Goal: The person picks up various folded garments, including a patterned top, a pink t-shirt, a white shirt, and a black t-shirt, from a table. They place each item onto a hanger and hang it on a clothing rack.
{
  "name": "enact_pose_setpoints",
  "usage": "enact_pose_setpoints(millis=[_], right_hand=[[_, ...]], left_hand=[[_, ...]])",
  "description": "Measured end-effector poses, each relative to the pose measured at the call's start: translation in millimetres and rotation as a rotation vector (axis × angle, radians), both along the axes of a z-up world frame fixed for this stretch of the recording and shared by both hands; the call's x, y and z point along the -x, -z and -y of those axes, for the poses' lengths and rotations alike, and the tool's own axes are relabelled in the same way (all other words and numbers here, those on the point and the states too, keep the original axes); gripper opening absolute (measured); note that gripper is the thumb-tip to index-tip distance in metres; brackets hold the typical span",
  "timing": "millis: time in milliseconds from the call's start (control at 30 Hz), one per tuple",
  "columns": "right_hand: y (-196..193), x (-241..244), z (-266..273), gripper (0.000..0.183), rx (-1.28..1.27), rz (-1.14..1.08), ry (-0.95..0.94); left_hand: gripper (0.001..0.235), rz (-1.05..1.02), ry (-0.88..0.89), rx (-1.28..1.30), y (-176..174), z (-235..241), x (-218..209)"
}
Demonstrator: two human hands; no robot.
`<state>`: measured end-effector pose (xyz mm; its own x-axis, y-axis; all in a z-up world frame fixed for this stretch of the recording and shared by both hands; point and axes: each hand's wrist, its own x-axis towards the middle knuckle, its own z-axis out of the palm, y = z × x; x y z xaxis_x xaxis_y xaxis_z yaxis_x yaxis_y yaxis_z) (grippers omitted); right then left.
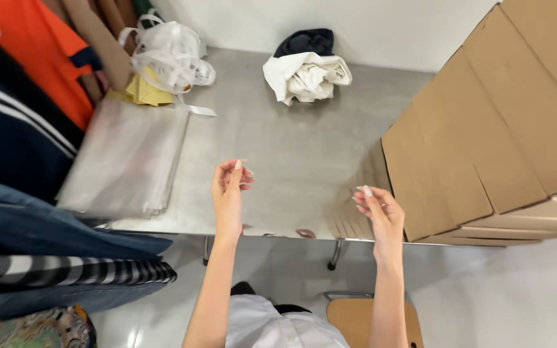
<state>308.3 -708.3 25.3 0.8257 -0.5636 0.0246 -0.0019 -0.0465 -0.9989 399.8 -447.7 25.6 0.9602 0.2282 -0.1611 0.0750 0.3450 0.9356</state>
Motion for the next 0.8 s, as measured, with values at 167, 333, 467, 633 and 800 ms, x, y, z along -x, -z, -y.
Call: enact_pose_setpoints(millis=[167,333,467,633,800], right_hand=[[29,-57,12,0.022,-0.026,-0.093,-0.055],[76,-151,22,0.024,-0.061,-0.195,-0.128],[141,-271,48,0.030,-0.609,-0.219,-0.271],[184,-389,52,0.039,-0.861,-0.274,-0.331],[181,-462,45,0.127,-1.050,-0.270,-0.147]], left_hand=[[0.011,-0.039,0.035,-0.007,9,26,-32],[0.010,-0.047,0.043,0.001,20,41,-79],[0.011,-0.070,0.093,0.016,24,42,-126],[0.013,-0.087,0.127,0.022,24,41,-175],[0.019,-0.097,0.216,0.021,52,48,-213]])
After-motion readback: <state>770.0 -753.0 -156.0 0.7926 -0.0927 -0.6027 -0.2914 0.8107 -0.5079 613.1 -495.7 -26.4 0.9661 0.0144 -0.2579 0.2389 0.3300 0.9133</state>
